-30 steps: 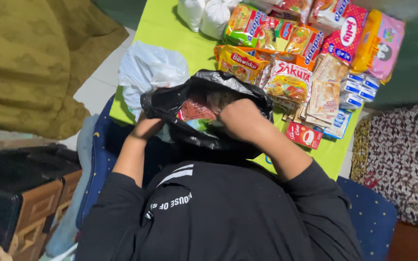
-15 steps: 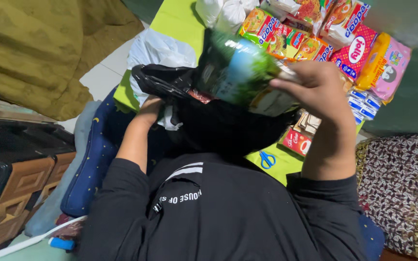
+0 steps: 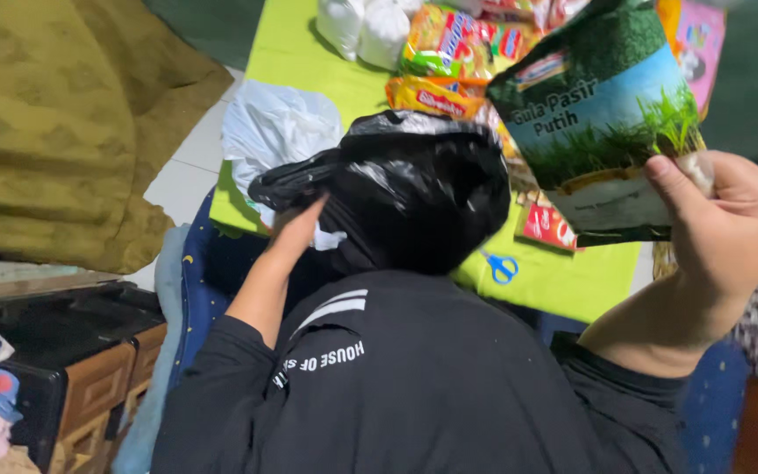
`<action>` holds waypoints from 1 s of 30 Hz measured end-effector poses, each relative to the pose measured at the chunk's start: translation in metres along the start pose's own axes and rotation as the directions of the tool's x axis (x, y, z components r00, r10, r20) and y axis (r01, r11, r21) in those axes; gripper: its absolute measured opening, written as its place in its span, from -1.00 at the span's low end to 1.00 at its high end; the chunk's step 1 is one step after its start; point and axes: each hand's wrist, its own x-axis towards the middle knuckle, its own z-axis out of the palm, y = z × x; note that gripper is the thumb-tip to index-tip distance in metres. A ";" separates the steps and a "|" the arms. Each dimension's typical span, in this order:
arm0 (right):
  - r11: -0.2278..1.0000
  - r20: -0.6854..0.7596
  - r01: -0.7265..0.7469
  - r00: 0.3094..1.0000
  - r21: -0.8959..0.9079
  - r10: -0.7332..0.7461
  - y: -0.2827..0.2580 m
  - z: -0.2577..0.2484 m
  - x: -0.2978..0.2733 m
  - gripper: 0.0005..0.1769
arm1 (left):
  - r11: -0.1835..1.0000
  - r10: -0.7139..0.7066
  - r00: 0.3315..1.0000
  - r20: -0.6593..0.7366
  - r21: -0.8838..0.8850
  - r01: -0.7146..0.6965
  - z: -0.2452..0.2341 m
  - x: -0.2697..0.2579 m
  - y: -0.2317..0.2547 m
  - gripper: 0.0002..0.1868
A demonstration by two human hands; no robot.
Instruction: The person unpacks various grocery items from a large black plastic bag and arranges them on a green surface. They remove multiple white plastic bags containing produce, packets of instant noodles, and other packaged food items, placing them in an organized manner.
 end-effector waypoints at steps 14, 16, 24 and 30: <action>0.884 -0.204 -0.440 0.891 -0.159 0.407 0.171 0.033 -0.129 -0.73 | 0.923 -0.344 0.916 -0.208 -0.253 0.290 -0.055 -0.010 -0.032 -0.48; 0.868 -0.219 -0.488 0.861 -0.096 0.459 0.192 0.051 -0.142 -0.72 | 0.922 0.031 0.983 -0.181 0.385 0.042 -0.071 -0.015 -0.039 -0.22; 0.799 -0.181 -0.582 0.779 0.151 0.601 0.269 0.105 -0.168 -0.74 | 0.924 0.021 0.990 -0.141 0.381 0.034 -0.084 -0.006 -0.046 -0.18; 0.672 -0.093 -0.586 0.719 0.453 0.689 0.305 0.119 -0.179 -0.76 | 0.897 -0.114 0.991 -0.074 0.421 0.135 -0.083 -0.005 -0.032 -0.24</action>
